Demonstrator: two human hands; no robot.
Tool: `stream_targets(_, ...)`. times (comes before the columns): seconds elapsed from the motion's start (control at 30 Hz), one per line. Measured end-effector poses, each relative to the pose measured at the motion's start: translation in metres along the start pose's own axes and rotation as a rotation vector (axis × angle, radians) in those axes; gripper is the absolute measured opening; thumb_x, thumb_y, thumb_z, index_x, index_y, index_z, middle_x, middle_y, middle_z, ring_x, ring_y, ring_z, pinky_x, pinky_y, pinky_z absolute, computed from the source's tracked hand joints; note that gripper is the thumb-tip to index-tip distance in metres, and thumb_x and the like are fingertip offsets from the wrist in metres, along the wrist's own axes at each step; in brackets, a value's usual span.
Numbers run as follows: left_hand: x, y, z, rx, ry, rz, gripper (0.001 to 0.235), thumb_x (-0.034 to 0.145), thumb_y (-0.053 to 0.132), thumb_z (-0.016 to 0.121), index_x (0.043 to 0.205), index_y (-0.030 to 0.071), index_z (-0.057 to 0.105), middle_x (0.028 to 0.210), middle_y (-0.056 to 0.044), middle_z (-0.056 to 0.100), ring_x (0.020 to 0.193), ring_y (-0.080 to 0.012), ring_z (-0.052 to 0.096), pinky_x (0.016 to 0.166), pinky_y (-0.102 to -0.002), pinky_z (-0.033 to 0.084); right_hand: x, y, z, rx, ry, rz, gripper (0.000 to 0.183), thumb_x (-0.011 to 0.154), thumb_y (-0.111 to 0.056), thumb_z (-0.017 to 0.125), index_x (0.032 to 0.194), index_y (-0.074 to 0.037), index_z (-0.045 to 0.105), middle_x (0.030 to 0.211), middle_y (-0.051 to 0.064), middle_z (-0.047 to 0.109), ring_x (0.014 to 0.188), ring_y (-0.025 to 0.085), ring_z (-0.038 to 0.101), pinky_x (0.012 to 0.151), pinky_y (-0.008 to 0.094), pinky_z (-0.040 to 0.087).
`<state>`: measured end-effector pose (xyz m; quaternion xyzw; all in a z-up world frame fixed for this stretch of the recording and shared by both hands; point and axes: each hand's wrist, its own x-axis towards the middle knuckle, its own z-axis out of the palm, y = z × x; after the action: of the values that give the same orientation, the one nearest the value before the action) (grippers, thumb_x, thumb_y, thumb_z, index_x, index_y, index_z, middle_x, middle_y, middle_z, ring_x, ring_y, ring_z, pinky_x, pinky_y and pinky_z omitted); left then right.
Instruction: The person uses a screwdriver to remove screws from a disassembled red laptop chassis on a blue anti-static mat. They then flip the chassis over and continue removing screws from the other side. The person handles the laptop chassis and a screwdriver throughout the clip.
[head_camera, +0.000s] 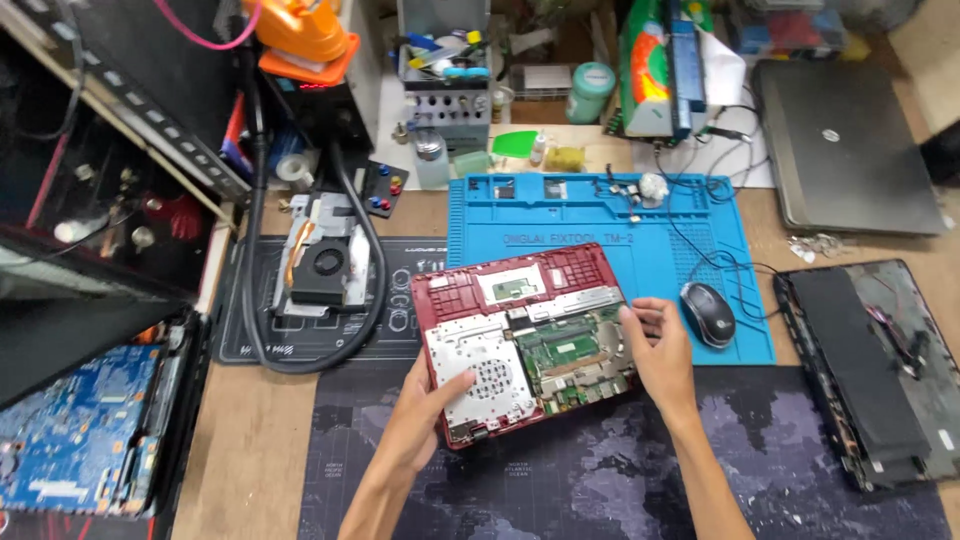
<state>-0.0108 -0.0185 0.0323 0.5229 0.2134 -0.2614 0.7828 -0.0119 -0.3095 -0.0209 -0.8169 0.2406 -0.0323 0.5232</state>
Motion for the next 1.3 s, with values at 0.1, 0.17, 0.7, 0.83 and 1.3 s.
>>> stream_targets(0.1, 0.006, -0.008, 0.000, -0.045, -0.050, 0.081, 0.087, 0.076, 0.007, 0.071, 0.156, 0.017, 0.039, 0.146, -0.012, 0.063, 0.126, -0.0267, 0.063, 0.101, -0.044, 0.054, 0.011, 0.011, -0.002, -0.002, -0.006, -0.025, 0.040, 0.094, -0.040, 0.063, 0.121, -0.011, 0.059, 0.121, 0.012, 0.068, 0.113, 0.025, 0.068, 0.087, 0.038, 0.053)
stream_targets(0.17, 0.014, -0.012, -0.004, -0.040, -0.067, 0.133, 0.085, 0.074, 0.006, 0.072, 0.153, 0.013, 0.042, 0.143, -0.013, 0.064, 0.124, -0.0262, 0.064, 0.101, -0.043, 0.054, 0.005, -0.006, -0.011, -0.040, -0.060, 0.015, 0.046, 0.093, -0.043, 0.061, 0.129, -0.016, 0.055, 0.125, 0.011, 0.065, 0.112, 0.026, 0.067, 0.087, 0.043, 0.054)
stream_targets(0.7, 0.020, 0.018, -0.028, 0.084, -0.102, -0.016, 0.076, 0.061, -0.007, 0.082, 0.134, -0.006, 0.063, 0.102, -0.025, 0.067, 0.084, -0.0361, 0.069, 0.067, -0.052, 0.059, 0.022, -0.079, -0.029, -0.251, -0.782, -0.226, 0.025, 0.095, -0.031, 0.068, 0.103, -0.007, 0.069, 0.082, 0.014, 0.077, 0.080, 0.022, 0.068, 0.083, 0.043, 0.057)
stream_targets(0.83, 0.089, -0.046, -0.098, -0.125, -0.108, -0.062, 0.049, 0.088, 0.032, 0.068, 0.130, 0.007, 0.068, 0.116, -0.026, 0.071, 0.094, -0.0403, 0.070, 0.078, -0.059, 0.057, -0.001, -0.048, -0.020, 0.157, -0.738, -0.078, 0.009, 0.097, -0.015, 0.067, 0.100, -0.007, 0.065, 0.080, 0.005, 0.075, 0.074, 0.013, 0.062, 0.074, 0.031, 0.057)
stream_targets(1.3, 0.042, 0.036, -0.018, 0.756, -0.085, 0.050, 0.082, 0.082, 0.051, 0.060, 0.154, 0.017, 0.042, 0.152, -0.014, 0.053, 0.135, -0.0244, 0.053, 0.113, -0.042, 0.040, -0.052, -0.037, 0.011, 0.591, -0.184, 0.278, 0.026, 0.103, -0.034, 0.049, 0.114, -0.011, 0.050, 0.116, 0.015, 0.072, 0.097, 0.023, 0.069, 0.081, 0.039, 0.056)
